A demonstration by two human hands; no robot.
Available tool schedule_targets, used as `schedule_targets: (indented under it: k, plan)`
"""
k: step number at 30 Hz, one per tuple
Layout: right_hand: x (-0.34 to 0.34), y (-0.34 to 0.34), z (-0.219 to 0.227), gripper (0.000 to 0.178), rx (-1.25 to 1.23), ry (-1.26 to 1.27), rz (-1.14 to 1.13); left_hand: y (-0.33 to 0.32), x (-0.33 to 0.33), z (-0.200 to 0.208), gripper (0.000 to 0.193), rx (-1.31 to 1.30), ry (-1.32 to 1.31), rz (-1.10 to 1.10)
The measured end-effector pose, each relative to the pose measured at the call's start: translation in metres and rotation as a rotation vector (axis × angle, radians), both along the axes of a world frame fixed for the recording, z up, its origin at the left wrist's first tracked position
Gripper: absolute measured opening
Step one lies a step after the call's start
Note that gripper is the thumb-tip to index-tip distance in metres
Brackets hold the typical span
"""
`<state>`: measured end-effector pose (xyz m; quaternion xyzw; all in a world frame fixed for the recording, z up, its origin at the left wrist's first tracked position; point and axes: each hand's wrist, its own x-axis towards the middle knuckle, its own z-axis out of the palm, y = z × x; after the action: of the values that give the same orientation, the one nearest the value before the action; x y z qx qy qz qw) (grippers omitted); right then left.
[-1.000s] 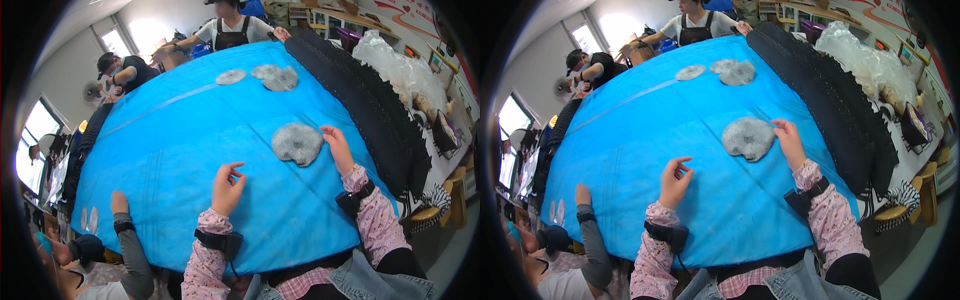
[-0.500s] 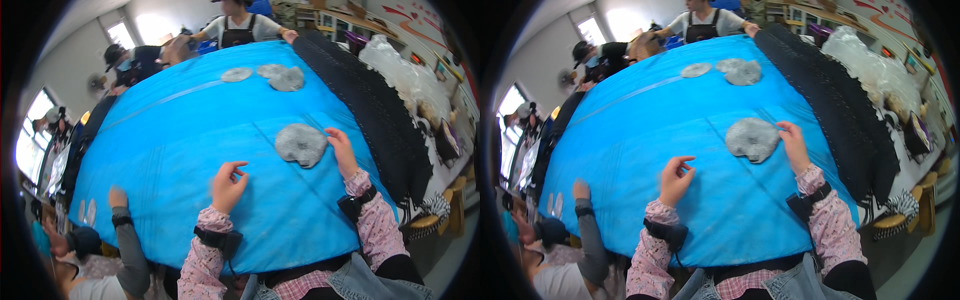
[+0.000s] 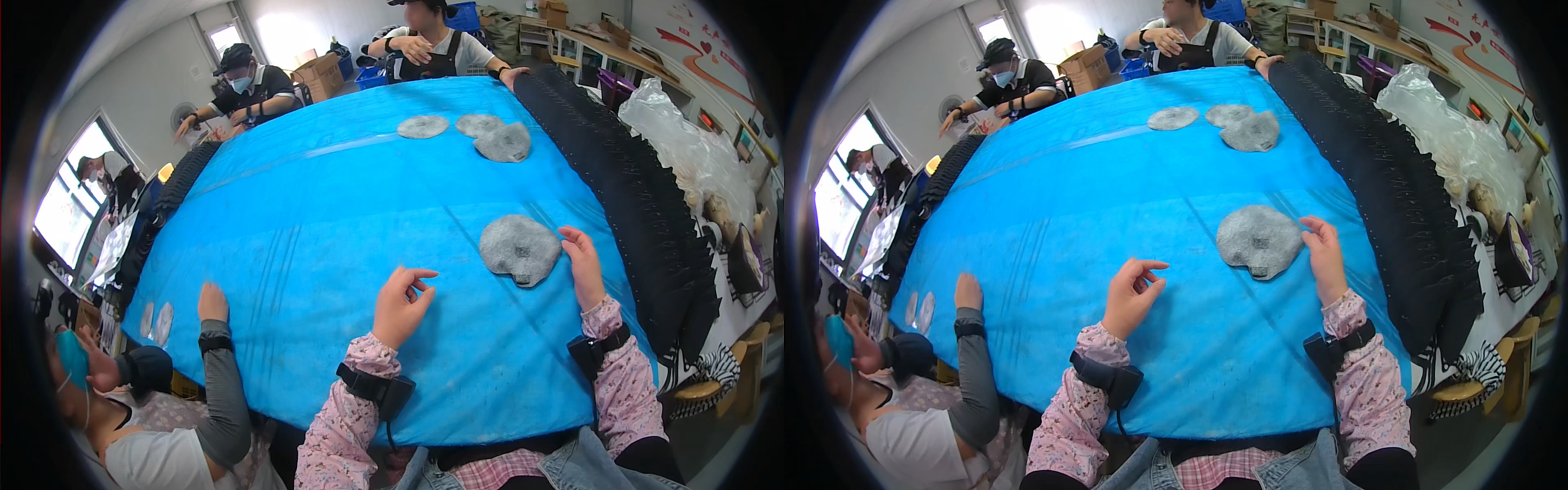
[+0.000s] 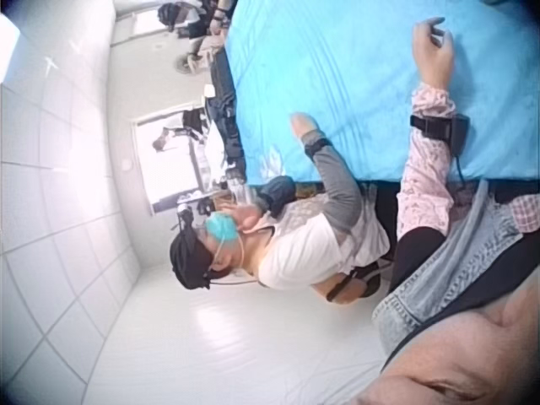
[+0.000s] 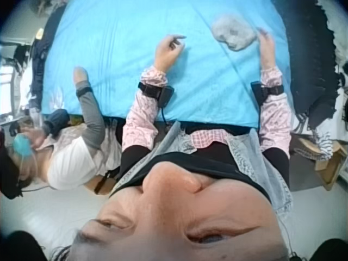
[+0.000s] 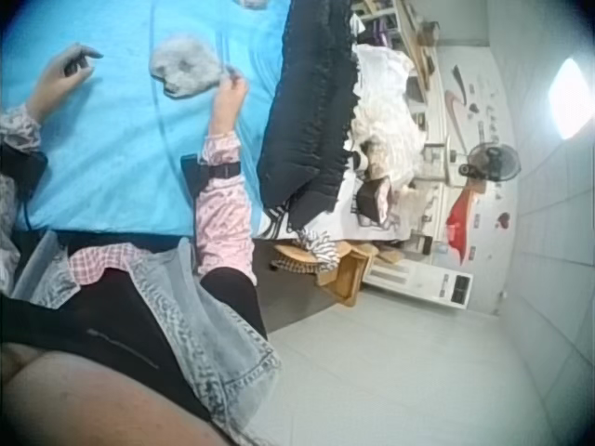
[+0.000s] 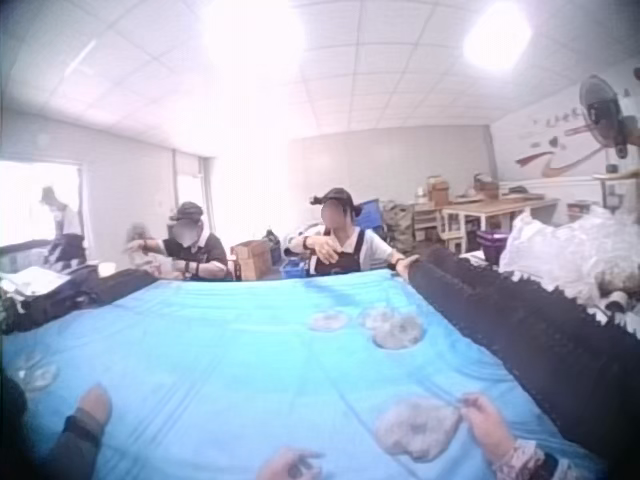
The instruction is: The recorder is inspecting and organizing various shoe components, specifically black textured upper pieces and grey insoles, at a large table with other workers.
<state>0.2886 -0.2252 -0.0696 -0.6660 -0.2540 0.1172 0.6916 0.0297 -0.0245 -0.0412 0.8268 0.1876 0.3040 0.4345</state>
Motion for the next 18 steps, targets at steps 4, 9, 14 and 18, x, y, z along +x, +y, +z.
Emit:
schedule_targets:
  k: [4, 9, 14, 18]
  plan:
    - [-0.0024, 0.0002, 0.0031, 0.025, 0.013, 0.016, 0.010, -0.0004, -0.0006, -0.0008, 0.023, -0.034, 0.006, -0.028]
    - [-0.0065, 0.0044, 0.0028, 0.026, 0.003, 0.008, 0.000, -0.0005, -0.0062, 0.0031, 0.024, -0.039, 0.048, -0.038]
    - [-0.0040, 0.0008, 0.0007, 0.025, 0.013, -0.002, -0.011, -0.0019, -0.0028, 0.0009, 0.025, -0.063, 0.038, -0.079]
    - [-0.0068, -0.0013, 0.0077, 0.025, -0.017, -0.037, -0.029, -0.0062, -0.0009, 0.0017, 0.026, -0.111, 0.078, -0.128]
